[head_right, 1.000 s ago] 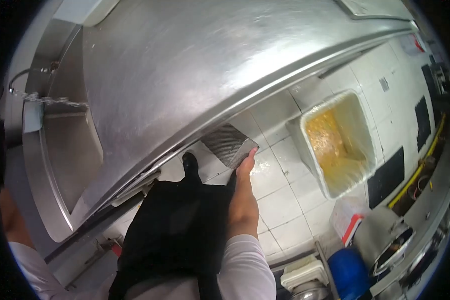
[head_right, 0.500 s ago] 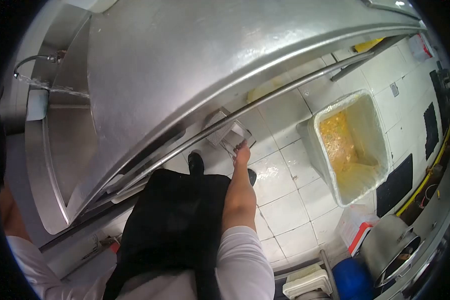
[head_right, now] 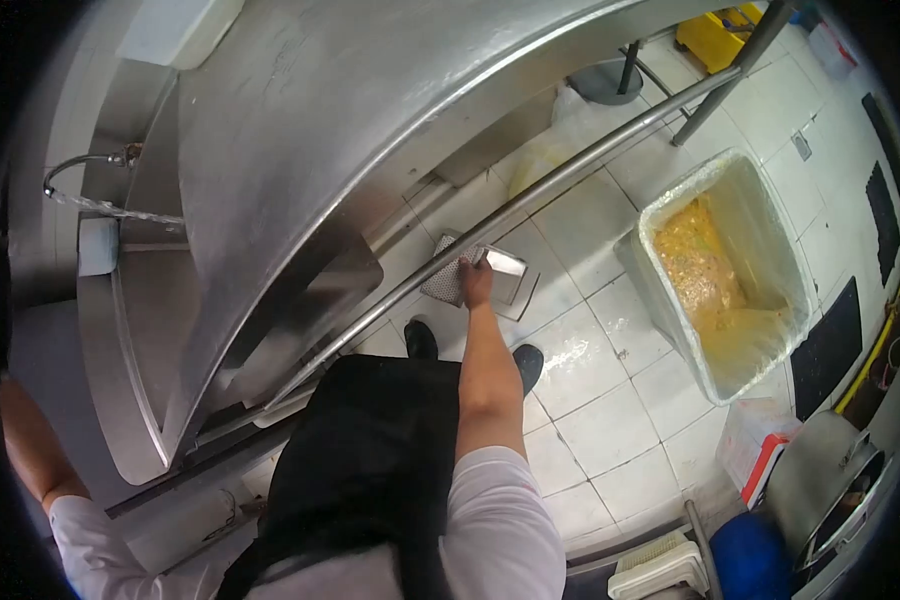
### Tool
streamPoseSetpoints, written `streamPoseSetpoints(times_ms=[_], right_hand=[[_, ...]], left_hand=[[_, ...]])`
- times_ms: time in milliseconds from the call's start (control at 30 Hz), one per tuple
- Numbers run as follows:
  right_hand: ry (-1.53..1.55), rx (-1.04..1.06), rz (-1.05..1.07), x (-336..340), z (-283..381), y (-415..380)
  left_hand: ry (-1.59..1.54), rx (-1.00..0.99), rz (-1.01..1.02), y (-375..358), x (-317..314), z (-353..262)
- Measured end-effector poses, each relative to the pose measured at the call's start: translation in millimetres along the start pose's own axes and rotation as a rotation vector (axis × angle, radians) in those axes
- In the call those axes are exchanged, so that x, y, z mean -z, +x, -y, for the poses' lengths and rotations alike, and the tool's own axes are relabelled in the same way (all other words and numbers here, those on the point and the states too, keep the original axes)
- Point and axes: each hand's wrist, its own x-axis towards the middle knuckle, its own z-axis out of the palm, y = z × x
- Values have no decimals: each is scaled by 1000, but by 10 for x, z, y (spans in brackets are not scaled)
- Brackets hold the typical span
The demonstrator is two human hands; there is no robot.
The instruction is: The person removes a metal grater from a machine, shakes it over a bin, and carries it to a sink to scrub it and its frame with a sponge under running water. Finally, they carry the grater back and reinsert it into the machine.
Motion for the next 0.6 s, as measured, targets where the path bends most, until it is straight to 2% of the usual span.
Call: streamPoseSetpoints(times_ms=[67, 133, 200, 267, 333, 367, 400, 433, 467, 500, 533, 600], right_hand=[[-247, -25, 70, 175, 400, -179], [-537, 210, 193, 338, 371, -253], [-838, 483, 316, 457, 62, -301], [-1098, 576, 446, 565, -196, -418], [-1405, 474, 662, 603, 76, -781], [-1373, 398, 736, 624, 339, -970], [-1340, 318, 814, 681, 471, -1137], [-1389, 370, 848, 837, 154, -1152], [-1434, 435, 875, 998, -175, -1073], [-1542, 402, 940, 1071, -126, -1050], [-1652, 357, 1012, 1174, -69, -1074], [-1755, 414, 986, 1406, -96, -1065]], left_hand=[[109, -28, -6, -65, 92, 88], [152, -36, -108, -129, 41, 167], [183, -12, -224, -176, 82, 179], [222, 54, -299, -253, 198, 197], [202, 81, -353, -300, 58, 251], [197, 94, -382, -333, -6, 262], [79, 241, -638, -376, -35, 233], [-47, 393, -890, -432, -59, 197], [73, 290, -662, -495, -23, 304], [167, 159, -449, -558, 14, 409], [204, 231, -487, -653, 49, 435], [269, 386, -569, -836, 81, 449]])
